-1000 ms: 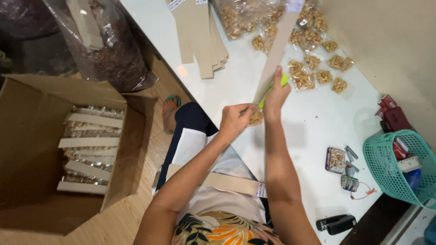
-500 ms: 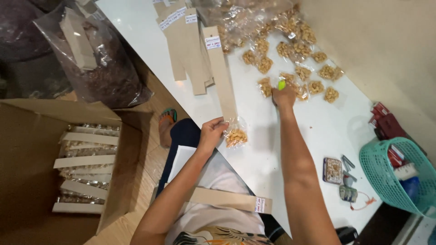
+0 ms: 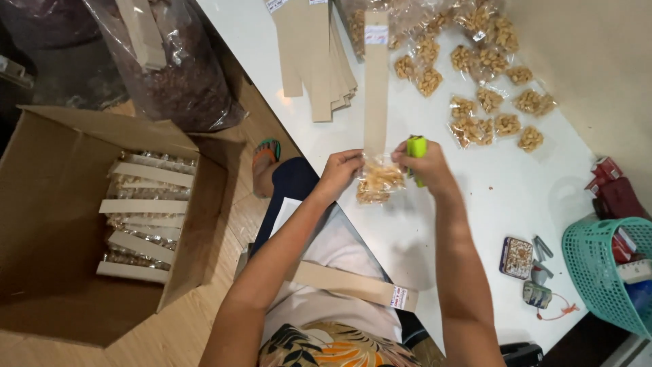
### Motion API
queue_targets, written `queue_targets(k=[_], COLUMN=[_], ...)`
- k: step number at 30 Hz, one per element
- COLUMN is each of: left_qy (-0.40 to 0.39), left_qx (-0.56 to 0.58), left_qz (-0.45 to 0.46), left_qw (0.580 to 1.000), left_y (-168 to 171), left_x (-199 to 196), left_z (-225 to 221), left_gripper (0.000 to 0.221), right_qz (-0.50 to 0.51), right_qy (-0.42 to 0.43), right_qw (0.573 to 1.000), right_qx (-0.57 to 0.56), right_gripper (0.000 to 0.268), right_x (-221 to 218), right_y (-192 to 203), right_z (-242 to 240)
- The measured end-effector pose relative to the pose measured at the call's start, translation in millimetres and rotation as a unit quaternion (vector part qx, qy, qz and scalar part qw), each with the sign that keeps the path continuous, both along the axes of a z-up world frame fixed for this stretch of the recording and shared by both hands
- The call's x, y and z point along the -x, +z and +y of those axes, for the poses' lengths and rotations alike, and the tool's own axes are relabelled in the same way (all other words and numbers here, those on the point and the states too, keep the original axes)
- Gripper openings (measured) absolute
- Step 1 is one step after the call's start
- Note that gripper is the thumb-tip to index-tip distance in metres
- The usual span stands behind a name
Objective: Stapling small bags of snacks onto cardboard display strips for retail sale.
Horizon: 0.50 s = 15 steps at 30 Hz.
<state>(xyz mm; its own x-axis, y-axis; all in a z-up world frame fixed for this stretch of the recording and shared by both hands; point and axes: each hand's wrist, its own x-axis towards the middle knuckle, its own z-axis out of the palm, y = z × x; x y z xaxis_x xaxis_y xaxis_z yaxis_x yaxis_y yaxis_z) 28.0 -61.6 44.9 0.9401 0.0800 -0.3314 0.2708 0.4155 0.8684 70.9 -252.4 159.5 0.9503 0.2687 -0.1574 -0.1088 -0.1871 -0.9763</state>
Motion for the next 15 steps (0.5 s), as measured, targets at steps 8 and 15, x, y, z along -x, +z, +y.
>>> queue_targets(k=[8,15], left_qy=[-0.024,-0.013], left_qx=[-0.176,-0.266], left_qz=[0.031,-0.110], left_qw=[0.984,0.958], left_y=[53,71], left_x=[10,17], left_z=[0,-12], left_gripper=[0.037,0.021], right_qz=[0.037,0.016], right_qy=[-0.056,-0.362], right_qw=[0.998,0.924], right_qx=[0.018,-0.124], right_gripper=[0.026,0.049], right_x=[0,4], right_y=[-24,24], right_z=[9,26])
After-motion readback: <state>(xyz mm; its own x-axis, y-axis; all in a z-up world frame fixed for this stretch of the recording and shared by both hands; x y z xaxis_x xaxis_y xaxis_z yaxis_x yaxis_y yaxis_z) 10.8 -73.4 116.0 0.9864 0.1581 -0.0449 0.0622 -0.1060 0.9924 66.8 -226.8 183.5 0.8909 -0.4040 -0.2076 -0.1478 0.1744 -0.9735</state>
